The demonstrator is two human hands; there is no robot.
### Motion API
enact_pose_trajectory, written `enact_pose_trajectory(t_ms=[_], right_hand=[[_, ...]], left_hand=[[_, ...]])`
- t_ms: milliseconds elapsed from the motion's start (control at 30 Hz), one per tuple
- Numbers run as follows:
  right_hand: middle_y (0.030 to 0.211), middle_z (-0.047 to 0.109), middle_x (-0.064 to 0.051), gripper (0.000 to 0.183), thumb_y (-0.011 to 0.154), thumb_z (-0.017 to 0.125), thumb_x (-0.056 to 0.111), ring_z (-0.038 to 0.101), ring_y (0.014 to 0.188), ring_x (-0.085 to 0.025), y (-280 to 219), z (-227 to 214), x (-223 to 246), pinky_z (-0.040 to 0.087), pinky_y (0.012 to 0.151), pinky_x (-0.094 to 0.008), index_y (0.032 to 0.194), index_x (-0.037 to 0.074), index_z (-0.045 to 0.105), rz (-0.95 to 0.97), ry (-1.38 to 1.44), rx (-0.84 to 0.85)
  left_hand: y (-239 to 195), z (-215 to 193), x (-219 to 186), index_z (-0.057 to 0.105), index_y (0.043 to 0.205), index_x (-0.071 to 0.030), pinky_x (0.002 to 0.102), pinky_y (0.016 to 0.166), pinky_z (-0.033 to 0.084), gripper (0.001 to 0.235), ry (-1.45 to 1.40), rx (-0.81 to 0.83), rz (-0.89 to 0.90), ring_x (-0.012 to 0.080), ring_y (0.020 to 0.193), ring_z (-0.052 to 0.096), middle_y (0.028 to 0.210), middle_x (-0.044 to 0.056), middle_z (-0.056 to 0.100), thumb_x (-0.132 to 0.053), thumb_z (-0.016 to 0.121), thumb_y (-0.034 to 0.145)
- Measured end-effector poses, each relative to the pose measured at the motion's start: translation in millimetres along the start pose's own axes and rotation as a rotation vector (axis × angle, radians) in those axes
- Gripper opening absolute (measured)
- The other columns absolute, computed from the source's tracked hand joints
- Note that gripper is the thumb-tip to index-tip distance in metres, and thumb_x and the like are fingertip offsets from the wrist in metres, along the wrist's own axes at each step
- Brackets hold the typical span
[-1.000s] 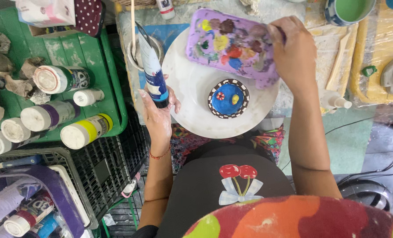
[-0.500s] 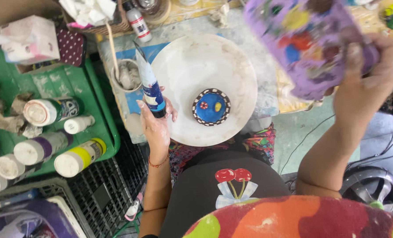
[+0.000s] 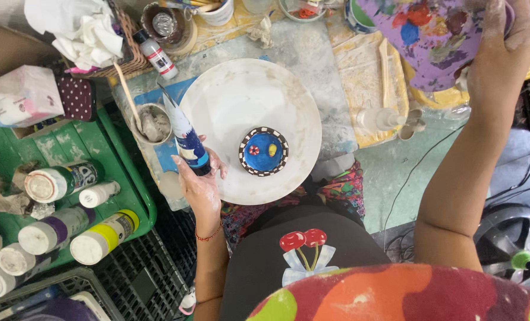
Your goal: The person opens paint tubes, applies blue and white paint to a palette, and uses a brush and paper towel to paint a small ceramic object on a turntable.
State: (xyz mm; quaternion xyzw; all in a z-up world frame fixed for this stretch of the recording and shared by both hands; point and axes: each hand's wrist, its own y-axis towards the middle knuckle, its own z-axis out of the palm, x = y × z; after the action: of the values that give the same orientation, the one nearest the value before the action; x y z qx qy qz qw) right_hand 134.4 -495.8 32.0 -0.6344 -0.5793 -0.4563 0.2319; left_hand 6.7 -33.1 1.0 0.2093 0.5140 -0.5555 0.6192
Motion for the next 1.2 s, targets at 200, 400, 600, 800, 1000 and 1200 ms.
enact_pose_trajectory(t_ms=[200, 400, 600, 800, 1000, 1200], right_hand=[[0.107, 0.063, -0.011, 0.013, 0.119, 0.053, 0.001, 0.057, 0.095, -0.019, -21, -15, 25, 0.047, 0.086, -0.032, 0.128, -0.003, 0.063, -0.3, -0.338, 0.092], [0.101, 0.069, -0.003, 0.027, 0.098, 0.078, 0.018, 0.064, 0.085, -0.012, -30, -6, 54, 0.051, 0.069, -0.026, 0.124, 0.013, 0.071, -0.719, -0.849, 0.209], [0.101, 0.067, 0.004, 0.022, 0.107, 0.073, 0.03, 0.058, 0.075, -0.006, -39, -13, -2, 0.045, 0.06, -0.02, 0.127, 0.021, 0.078, -0.977, -0.981, 0.161], [0.099, 0.068, 0.006, 0.024, 0.11, 0.069, 0.032, 0.05, 0.068, -0.003, -39, -16, -75, 0.041, 0.055, -0.019, 0.134, 0.029, 0.074, -1.138, -1.023, 0.014], [0.088, 0.066, 0.006, 0.025, 0.109, 0.07, 0.042, 0.047, 0.061, -0.002, -29, -14, -92, 0.037, 0.049, -0.018, 0.127, 0.026, 0.077, -1.251, -0.989, -0.088], [0.096, 0.071, -0.001, 0.02, 0.116, 0.066, 0.028, 0.059, 0.069, -0.009, -33, -22, -73, 0.044, 0.057, -0.023, 0.126, 0.014, 0.076, -0.948, -0.823, -0.102]], left_hand=[[4, 13, 3, 0.047, 0.135, 0.006, 0.036, 0.062, 0.043, 0.064, -0.022, 0.074, 0.006, 0.0174, 0.073, 0.047, 0.081, 0.008, 0.051, -0.053, 0.034, 0.112], [1, 22, 10, 0.048, 0.135, 0.006, 0.037, 0.062, 0.044, 0.063, -0.047, 0.086, -0.016, 0.0185, 0.073, 0.047, 0.082, 0.01, 0.052, -0.051, 0.034, 0.112], [2, 19, 14, 0.049, 0.134, 0.006, 0.036, 0.062, 0.044, 0.064, -0.058, 0.06, -0.042, 0.0178, 0.072, 0.047, 0.082, 0.009, 0.052, -0.052, 0.033, 0.113], [1, 20, 14, 0.048, 0.136, 0.005, 0.037, 0.064, 0.044, 0.064, -0.063, 0.057, -0.03, 0.0178, 0.074, 0.047, 0.085, 0.009, 0.051, -0.052, 0.033, 0.111], [-2, 22, 13, 0.047, 0.136, 0.005, 0.037, 0.063, 0.043, 0.064, -0.019, 0.065, -0.018, 0.0182, 0.073, 0.047, 0.084, 0.009, 0.051, -0.053, 0.033, 0.112], [-1, 21, 10, 0.047, 0.136, 0.004, 0.036, 0.065, 0.045, 0.07, -0.041, 0.09, 0.019, 0.0177, 0.074, 0.047, 0.084, 0.007, 0.05, -0.059, 0.031, 0.11]])
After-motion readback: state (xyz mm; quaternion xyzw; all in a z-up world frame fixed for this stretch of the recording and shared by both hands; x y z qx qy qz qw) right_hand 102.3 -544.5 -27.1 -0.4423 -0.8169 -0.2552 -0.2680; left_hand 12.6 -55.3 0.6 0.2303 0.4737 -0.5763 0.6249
